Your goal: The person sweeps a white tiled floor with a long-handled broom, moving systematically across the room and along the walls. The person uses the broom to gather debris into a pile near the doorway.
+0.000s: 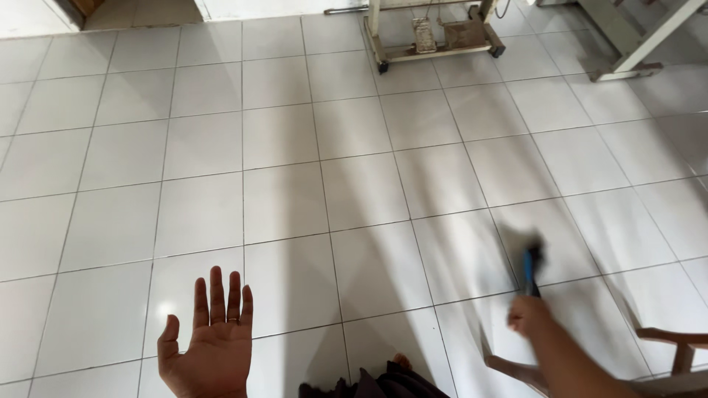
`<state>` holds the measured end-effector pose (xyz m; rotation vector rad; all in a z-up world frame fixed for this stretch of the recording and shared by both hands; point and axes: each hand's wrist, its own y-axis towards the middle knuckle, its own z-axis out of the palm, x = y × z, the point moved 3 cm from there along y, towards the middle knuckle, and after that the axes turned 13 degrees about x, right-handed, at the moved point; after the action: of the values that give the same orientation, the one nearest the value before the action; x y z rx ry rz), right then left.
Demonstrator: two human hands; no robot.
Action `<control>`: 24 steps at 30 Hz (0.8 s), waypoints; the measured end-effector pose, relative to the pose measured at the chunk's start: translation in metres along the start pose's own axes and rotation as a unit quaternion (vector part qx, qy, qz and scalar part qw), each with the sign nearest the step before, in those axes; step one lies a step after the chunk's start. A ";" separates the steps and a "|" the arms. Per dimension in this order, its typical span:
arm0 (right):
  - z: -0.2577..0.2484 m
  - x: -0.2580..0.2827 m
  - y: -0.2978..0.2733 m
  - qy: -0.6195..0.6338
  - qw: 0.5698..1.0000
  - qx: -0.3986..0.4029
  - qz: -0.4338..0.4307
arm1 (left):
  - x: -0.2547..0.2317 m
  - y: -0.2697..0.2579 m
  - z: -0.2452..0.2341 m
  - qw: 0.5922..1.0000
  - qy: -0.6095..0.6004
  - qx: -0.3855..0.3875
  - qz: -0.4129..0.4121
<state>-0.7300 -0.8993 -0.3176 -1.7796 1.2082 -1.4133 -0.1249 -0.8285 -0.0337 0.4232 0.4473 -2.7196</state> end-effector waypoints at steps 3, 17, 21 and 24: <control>0.072 -0.011 0.012 -0.069 0.996 0.046 -0.025 | 0.003 0.002 0.002 0.999 0.011 -0.051 0.004; 0.334 0.030 -0.188 -0.018 0.926 0.368 0.084 | 0.005 0.009 0.001 0.999 0.014 -0.035 0.011; 0.285 0.049 -0.194 -0.020 0.925 0.375 0.052 | 0.001 0.014 0.003 0.998 0.022 -0.050 0.011; 0.218 0.040 -0.161 -0.091 0.925 0.362 -0.074 | 0.004 0.017 0.008 0.998 0.028 -0.055 0.001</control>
<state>-0.4726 -0.8869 -0.2263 -1.4351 0.3655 -1.4763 -0.1232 -0.8477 -0.0321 0.4700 0.6087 -2.6706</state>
